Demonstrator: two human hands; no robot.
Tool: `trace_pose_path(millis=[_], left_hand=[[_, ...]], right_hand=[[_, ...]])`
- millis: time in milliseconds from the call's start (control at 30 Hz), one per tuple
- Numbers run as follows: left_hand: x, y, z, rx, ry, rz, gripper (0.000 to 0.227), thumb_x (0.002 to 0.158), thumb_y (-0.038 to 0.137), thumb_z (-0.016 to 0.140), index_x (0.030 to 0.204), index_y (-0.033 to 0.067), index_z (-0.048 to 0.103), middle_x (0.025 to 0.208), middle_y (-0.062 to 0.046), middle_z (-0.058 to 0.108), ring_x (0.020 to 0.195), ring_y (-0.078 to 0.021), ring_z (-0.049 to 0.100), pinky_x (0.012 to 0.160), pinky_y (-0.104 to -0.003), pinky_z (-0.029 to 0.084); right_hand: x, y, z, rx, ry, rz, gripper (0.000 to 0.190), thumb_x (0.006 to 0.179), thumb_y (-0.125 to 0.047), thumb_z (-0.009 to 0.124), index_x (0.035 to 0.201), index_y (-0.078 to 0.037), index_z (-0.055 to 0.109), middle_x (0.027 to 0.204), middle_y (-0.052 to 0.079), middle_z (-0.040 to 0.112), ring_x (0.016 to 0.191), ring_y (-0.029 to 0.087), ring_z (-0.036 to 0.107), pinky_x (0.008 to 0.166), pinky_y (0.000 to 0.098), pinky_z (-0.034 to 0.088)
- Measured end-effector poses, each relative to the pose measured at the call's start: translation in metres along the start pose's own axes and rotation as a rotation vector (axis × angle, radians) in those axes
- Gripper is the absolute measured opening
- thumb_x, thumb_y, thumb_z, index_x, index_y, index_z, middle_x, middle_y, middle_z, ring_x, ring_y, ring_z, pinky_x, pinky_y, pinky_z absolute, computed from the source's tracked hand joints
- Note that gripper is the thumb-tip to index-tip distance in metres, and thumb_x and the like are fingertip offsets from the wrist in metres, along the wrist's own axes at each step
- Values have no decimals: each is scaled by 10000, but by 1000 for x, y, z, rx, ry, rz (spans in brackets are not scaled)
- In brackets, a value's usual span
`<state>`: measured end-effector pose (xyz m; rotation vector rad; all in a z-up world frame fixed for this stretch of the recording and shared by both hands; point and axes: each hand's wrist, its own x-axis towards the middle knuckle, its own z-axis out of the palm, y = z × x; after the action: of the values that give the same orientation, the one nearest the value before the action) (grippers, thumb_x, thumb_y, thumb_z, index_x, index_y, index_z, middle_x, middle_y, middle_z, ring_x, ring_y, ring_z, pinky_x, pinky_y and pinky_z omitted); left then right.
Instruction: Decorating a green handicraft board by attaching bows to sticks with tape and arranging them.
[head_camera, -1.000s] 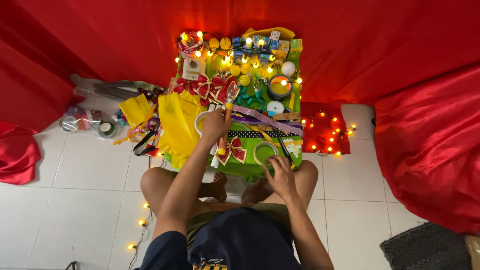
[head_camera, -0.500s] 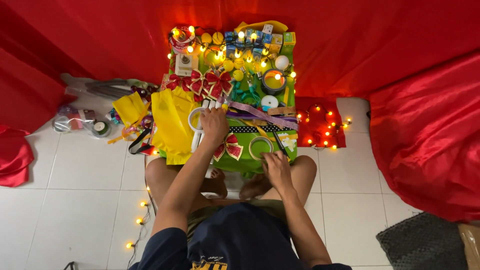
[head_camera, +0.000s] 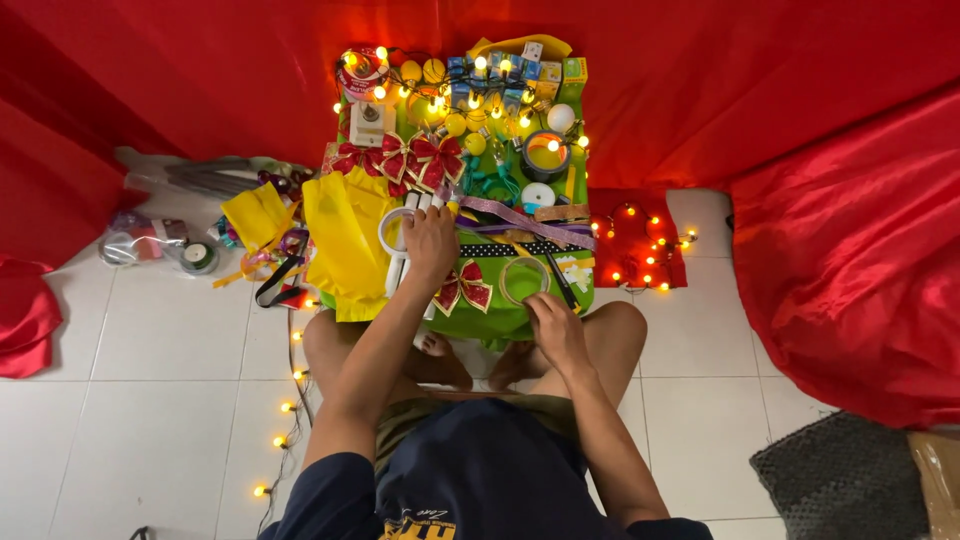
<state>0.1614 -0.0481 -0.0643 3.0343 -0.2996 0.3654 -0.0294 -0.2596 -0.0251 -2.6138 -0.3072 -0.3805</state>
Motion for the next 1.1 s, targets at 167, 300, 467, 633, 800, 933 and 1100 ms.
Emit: trace_pose_path(millis=[167, 300, 467, 633, 800, 933, 1100], left_hand=[[-3, 2, -11, -31, 22, 26, 291, 802, 268, 771, 1044, 127, 691, 984, -53, 662, 981, -278, 628, 835, -427, 454], [-9, 6, -39, -30, 15, 36, 281, 815, 249, 755, 1062, 126, 702, 1010, -47, 643, 1003, -265, 623, 854, -417, 470], [-20, 8, -69, -74, 60, 70, 354, 823, 241, 772, 1146, 116, 697, 1181, -83, 601, 1117, -278, 563, 871, -411, 453], [-48, 11, -87, -486, 155, 77, 319, 889, 208, 754, 1172, 77, 691, 1237, -143, 605, 1140, -304, 562, 886, -417, 451], [-93, 15, -88, -1451, -73, 118, 550, 828, 161, 860, 1298, 7, 620, 1097, -218, 721, 978, -379, 715, 766, -432, 600], [-107, 11, -113, -1483, -168, 107, 493, 831, 127, 856, 1251, -28, 651, 1065, -222, 739, 969, -384, 732, 757, -418, 624], [-111, -3, -134, -1238, -45, 234, 428, 844, 131, 808, 1260, 102, 711, 1093, -120, 746, 982, -332, 730, 794, -422, 629]], right_hand=[[-10, 12, 12, -43, 87, 12, 123, 986, -125, 637, 1077, -143, 717, 1072, 18, 705, 1043, 229, 701, 851, 330, 603], [-16, 29, 39, -17, 189, 36, 102, 981, -145, 678, 1066, -151, 734, 1093, -5, 710, 1058, 192, 702, 878, 297, 599], [-11, 1, 14, -18, 267, -24, 101, 956, -88, 699, 1043, -115, 744, 1108, 22, 716, 1056, 203, 714, 861, 315, 624], [-2, -16, 4, -33, 318, -59, 113, 933, -44, 714, 1026, -103, 742, 1106, 16, 701, 1054, 195, 714, 862, 315, 636], [5, -26, 3, 39, 378, -121, 158, 877, -7, 751, 1016, -82, 770, 1106, 66, 720, 1023, 242, 731, 856, 356, 631], [16, -39, -5, -7, 368, -174, 163, 872, -11, 754, 1018, -82, 768, 1120, 88, 721, 997, 244, 730, 836, 362, 627], [2, -25, 0, -32, 441, -252, 317, 793, -119, 797, 1033, -108, 591, 1141, 126, 649, 837, 214, 703, 697, 341, 634]])
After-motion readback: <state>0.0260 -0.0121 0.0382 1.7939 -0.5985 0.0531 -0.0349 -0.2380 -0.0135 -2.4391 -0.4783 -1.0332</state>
